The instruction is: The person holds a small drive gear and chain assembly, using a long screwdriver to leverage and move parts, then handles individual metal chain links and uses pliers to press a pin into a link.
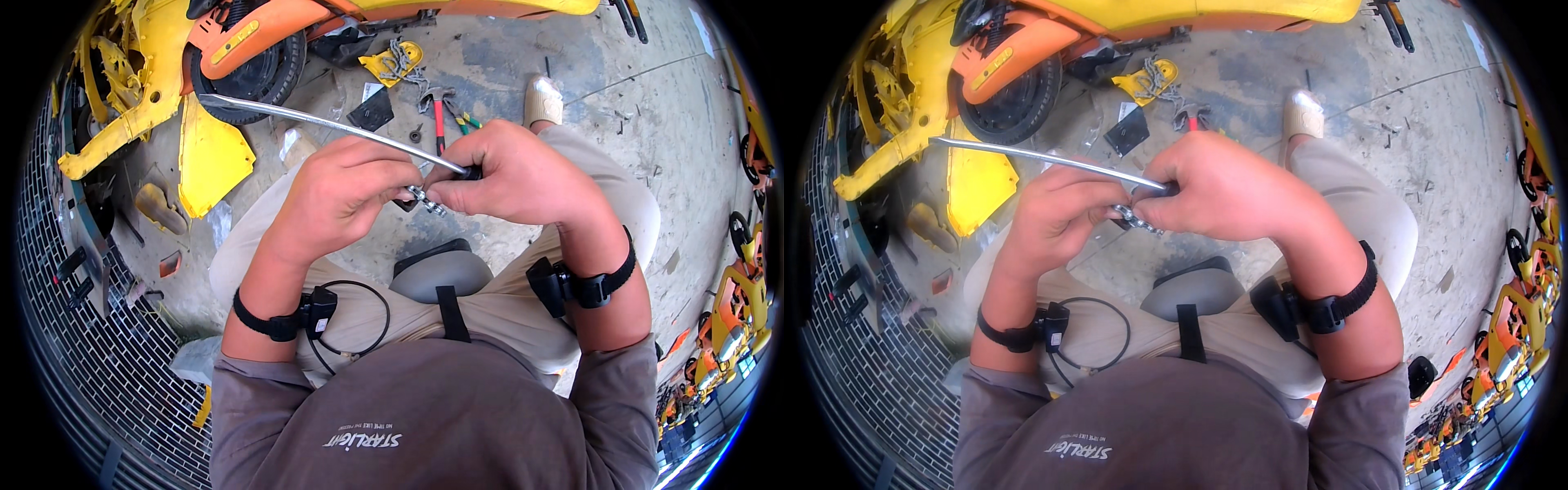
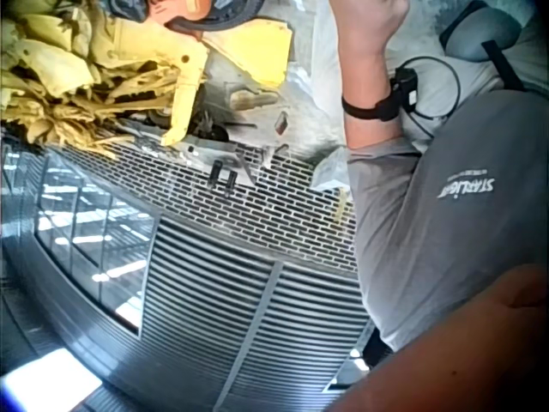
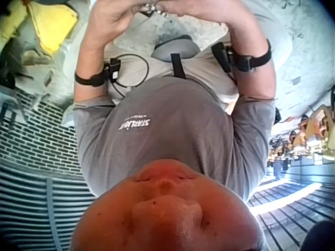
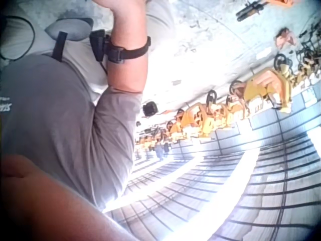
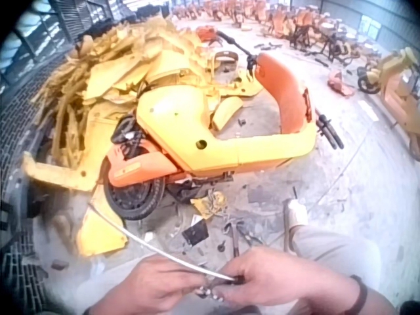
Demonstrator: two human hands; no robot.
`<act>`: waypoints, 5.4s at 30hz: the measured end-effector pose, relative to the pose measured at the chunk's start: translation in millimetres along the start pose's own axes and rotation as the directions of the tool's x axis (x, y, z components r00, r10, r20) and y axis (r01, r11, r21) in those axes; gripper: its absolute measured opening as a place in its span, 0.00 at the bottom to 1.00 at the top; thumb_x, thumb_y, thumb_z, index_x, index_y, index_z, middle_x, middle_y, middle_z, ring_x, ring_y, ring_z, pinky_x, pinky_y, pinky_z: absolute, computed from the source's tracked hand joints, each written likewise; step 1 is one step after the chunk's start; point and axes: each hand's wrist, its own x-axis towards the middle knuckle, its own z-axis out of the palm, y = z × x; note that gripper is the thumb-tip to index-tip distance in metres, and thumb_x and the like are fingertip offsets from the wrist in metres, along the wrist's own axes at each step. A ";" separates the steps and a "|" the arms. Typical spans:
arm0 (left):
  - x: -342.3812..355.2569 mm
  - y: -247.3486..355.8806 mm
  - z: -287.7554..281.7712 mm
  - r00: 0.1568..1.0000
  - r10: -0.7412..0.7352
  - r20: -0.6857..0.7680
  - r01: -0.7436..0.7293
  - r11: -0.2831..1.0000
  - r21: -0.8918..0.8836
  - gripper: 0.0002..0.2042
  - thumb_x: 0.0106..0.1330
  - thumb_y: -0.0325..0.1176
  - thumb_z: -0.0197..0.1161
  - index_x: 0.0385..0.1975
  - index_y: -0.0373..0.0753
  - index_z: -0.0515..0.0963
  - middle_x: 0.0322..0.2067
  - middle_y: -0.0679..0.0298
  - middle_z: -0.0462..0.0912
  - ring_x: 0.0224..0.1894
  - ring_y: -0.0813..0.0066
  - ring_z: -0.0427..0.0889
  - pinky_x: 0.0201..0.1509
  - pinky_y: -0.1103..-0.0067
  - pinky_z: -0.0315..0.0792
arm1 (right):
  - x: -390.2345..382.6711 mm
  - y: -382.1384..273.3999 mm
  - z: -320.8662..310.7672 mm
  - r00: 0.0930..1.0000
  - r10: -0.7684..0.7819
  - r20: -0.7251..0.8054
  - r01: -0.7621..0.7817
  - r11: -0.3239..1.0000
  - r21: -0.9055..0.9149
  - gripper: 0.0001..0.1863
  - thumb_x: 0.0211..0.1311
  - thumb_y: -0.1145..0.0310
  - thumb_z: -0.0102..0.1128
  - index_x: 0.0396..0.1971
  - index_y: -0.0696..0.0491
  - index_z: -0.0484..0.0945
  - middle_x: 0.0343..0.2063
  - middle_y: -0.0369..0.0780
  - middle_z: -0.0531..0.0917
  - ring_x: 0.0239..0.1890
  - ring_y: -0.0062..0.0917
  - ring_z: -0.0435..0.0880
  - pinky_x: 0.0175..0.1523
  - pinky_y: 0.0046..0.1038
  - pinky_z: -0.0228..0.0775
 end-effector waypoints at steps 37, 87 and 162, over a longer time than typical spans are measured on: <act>-9.1 -3.8 8.0 0.997 -0.082 -0.013 0.081 0.996 -0.030 0.10 0.54 0.21 0.66 0.36 0.37 0.82 0.33 0.60 0.84 0.34 0.58 0.83 0.37 0.70 0.76 | -2.4 3.3 3.2 0.994 0.049 -0.094 -0.052 0.998 -0.032 0.08 0.56 0.70 0.67 0.31 0.60 0.83 0.18 0.39 0.80 0.21 0.21 0.74 0.28 0.26 0.69; -10.7 3.1 13.0 0.752 -0.639 0.158 0.607 0.579 -0.544 0.07 0.67 0.27 0.69 0.39 0.31 0.82 0.33 0.65 0.84 0.36 0.81 0.81 0.41 0.81 0.76 | 3.0 9.0 22.3 0.958 0.207 -0.199 -0.151 0.953 0.262 0.09 0.61 0.67 0.72 0.34 0.58 0.85 0.21 0.31 0.79 0.24 0.13 0.73 0.30 0.21 0.64; -21.2 3.0 22.1 0.752 -0.651 0.103 0.593 0.600 -0.536 0.04 0.65 0.22 0.66 0.36 0.31 0.81 0.31 0.60 0.83 0.34 0.75 0.81 0.39 0.78 0.74 | 3.3 27.2 44.1 0.923 -0.076 -0.377 0.097 0.995 0.037 0.08 0.58 0.71 0.72 0.33 0.59 0.84 0.26 0.36 0.83 0.29 0.19 0.78 0.37 0.27 0.70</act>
